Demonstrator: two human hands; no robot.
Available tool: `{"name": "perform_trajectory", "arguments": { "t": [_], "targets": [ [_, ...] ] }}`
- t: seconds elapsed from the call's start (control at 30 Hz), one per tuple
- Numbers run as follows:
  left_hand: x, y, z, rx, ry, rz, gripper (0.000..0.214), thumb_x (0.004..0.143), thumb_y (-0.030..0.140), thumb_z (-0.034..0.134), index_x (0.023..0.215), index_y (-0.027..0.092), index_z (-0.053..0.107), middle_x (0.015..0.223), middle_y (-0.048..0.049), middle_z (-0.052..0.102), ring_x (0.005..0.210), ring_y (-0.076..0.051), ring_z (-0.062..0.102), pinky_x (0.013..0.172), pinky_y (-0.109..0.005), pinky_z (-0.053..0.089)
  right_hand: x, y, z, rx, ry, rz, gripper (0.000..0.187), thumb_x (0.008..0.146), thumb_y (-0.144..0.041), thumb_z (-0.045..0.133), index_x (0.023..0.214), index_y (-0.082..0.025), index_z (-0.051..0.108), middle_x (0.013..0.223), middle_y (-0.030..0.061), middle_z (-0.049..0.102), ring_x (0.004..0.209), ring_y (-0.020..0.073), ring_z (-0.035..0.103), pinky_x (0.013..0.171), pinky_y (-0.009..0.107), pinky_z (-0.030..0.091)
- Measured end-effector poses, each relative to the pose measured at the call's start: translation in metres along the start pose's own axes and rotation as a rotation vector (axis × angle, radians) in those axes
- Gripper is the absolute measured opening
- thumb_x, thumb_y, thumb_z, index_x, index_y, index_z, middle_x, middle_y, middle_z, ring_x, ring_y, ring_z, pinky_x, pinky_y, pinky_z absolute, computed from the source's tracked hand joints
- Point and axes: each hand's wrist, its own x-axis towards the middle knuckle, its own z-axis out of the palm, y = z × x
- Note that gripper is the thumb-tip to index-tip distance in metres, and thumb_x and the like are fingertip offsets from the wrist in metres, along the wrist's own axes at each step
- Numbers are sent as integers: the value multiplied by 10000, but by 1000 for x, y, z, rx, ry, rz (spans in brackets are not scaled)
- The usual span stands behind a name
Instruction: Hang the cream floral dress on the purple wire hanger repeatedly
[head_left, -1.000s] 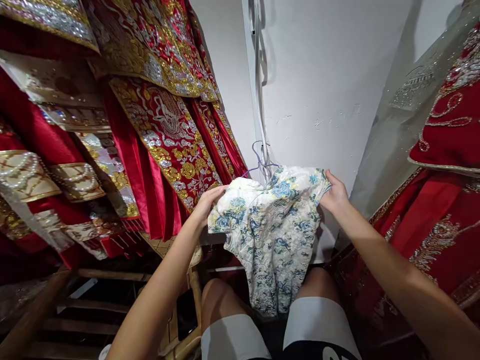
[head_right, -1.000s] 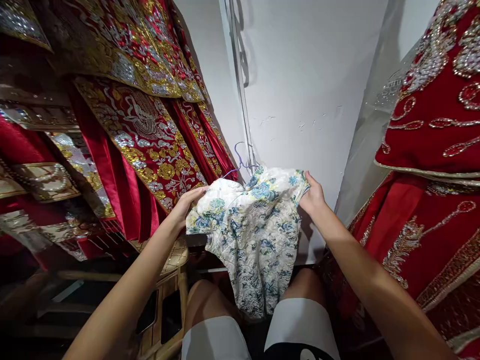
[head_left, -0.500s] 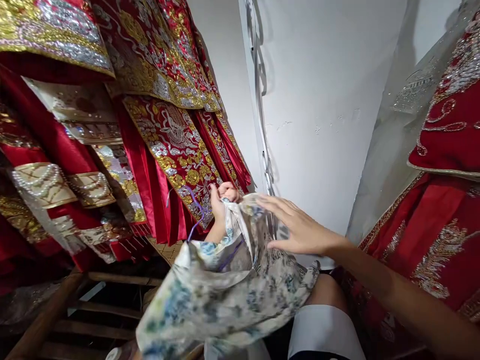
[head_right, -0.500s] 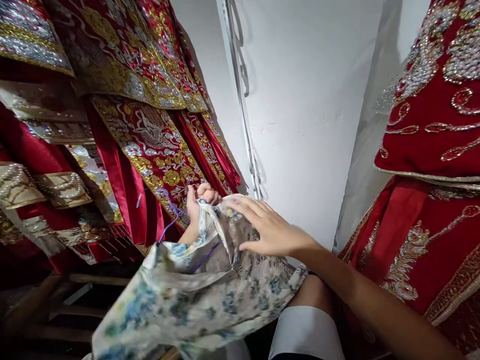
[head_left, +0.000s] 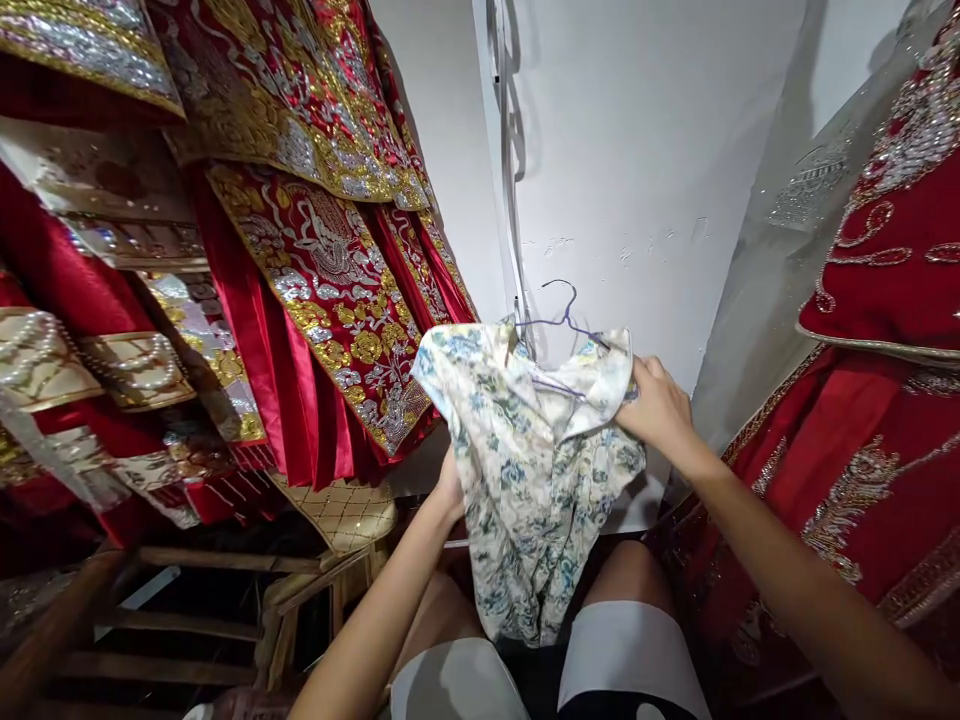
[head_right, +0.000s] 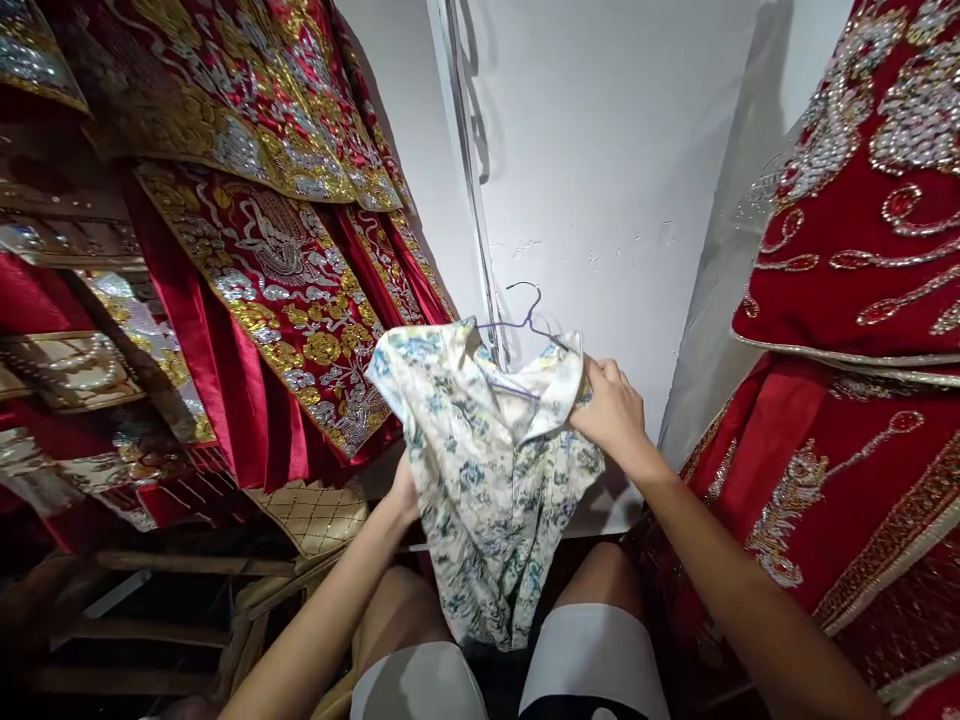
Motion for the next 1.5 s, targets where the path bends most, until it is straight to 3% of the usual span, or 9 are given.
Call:
{"name": "perform_trajectory", "arguments": {
  "t": [0.17,0.33,0.43,0.6,0.73,0.97,1.17,1.37,1.5],
  "targets": [
    [-21,-44,7,-227,283,-27,717,687,625,778,1265,230,626,1327,-97,687,1296,-328,598,1096,-440,485,24,-34,4,40,-41,-124,650,757,-322,670,1388,-191,580,1129,166,621,1022,389,610,821,479,512],
    [-62,-88,19,-187,403,-59,835,581,335,909,1342,233,581,1357,-127,662,1300,-336,592,1102,-421,468,-34,-40,17,424,-37,-259,643,810,-296,663,1439,-255,536,1451,116,548,1374,385,446,1123,568,365],
    [-80,-106,26,-155,377,-99,816,599,359,901,1343,219,596,1315,-148,682,1282,-347,601,1106,-442,453,-101,-42,36,742,-41,11,468,877,-381,649,1330,-273,610,1375,106,621,1320,347,523,1088,545,425],
    [-91,-112,35,-102,327,-81,753,611,378,891,1301,212,637,1282,-145,697,1268,-331,611,1118,-437,438,-189,-65,81,1147,-204,500,293,862,-536,666,838,-249,610,736,32,625,647,222,601,594,357,520],
    [-96,-99,35,6,298,-65,703,642,388,869,1291,231,649,1266,-127,705,1263,-312,614,1135,-420,420,-189,-75,92,1249,-258,482,363,892,-541,639,740,-247,491,612,-43,433,551,154,451,522,280,402],
    [-94,-92,35,129,304,-45,774,660,395,856,1369,242,588,1292,-123,688,1348,-336,537,1165,-431,381,-175,-67,70,1171,-224,426,329,943,-499,573,740,-243,544,626,-28,452,585,167,440,562,294,358],
    [-99,-128,45,242,860,338,601,896,516,603,1430,304,424,1560,-109,394,1473,-291,355,1209,-407,293,-179,-70,61,1219,-144,500,384,872,-512,665,637,-237,537,569,-22,434,549,165,410,539,301,342],
    [-94,-148,73,334,430,401,492,944,459,566,1377,236,499,1281,-157,595,1145,-273,615,1027,-400,459,-182,-88,54,1347,-292,536,364,819,-520,733,671,-211,610,584,-14,500,551,147,446,523,276,367],
    [-80,-141,76,426,352,548,220,984,355,521,1028,179,645,907,-74,646,852,-203,626,794,-322,499,-176,-94,53,1533,-311,746,410,717,-480,835,608,-196,561,542,-41,450,509,96,375,477,227,329]
  ]
}}
